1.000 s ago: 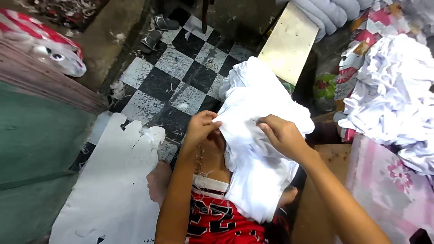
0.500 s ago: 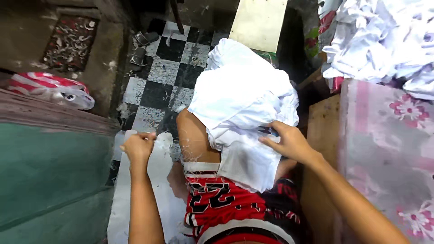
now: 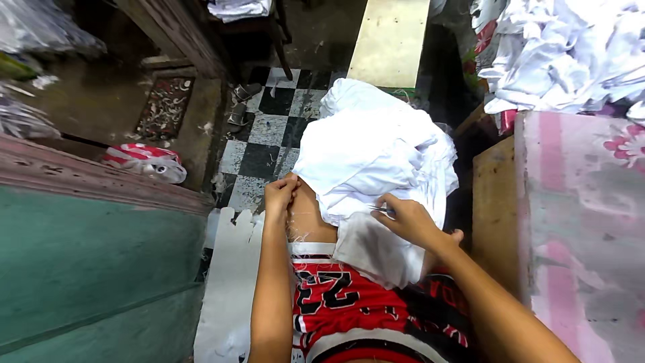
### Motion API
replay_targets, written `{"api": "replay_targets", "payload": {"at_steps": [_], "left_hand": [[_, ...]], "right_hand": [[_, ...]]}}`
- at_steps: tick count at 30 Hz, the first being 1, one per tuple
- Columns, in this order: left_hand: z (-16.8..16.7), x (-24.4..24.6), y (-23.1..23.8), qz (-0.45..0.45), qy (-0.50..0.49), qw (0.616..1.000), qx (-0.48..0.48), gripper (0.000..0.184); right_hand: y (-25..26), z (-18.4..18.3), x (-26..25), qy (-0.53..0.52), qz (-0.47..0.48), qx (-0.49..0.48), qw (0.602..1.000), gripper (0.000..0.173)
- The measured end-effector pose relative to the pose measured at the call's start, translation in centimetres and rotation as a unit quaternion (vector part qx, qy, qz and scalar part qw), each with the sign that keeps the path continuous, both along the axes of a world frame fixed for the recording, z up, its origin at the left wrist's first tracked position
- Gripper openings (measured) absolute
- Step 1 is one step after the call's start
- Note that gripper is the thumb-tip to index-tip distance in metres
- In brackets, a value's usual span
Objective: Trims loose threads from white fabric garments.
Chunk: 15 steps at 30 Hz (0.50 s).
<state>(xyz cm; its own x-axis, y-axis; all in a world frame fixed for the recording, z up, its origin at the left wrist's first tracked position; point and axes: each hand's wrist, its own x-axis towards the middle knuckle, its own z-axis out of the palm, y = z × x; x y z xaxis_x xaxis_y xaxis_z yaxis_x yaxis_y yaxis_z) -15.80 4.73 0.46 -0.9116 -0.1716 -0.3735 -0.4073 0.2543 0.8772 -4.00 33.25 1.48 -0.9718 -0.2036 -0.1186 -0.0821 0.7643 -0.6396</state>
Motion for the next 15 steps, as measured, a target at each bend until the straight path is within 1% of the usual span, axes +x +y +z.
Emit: {"api": "replay_targets", "payload": {"at_steps": [5,10,12,15], "left_hand": [[-0.9,-0.8,0.4,0.029,0.012,1.0,0.003,0.013],[-1.0,-0.7,0.6,0.039,0.011,0.999,0.002,0.01],[-1.1,-0.4,0.5,0.022,0.023,0.999,-0.031,0.013],[-0.9,-0.1,-0.1,-0.012,0.041,0.992,-0.119,0.022]], "right_hand": [[0.3,0.0,0.3,-0.028,-0.01,-0.007,1.0,0.04],[1.0,0.0,0.5,-0.032,-0.018,-0.001,0.999,0.039],[1.2,0.1,0.5,-0.03,-0.021,-0.004,0.999,0.039],[1.5,0.3,0.5,-0.028,-0.026,-0.002,0.999,0.038]]}}
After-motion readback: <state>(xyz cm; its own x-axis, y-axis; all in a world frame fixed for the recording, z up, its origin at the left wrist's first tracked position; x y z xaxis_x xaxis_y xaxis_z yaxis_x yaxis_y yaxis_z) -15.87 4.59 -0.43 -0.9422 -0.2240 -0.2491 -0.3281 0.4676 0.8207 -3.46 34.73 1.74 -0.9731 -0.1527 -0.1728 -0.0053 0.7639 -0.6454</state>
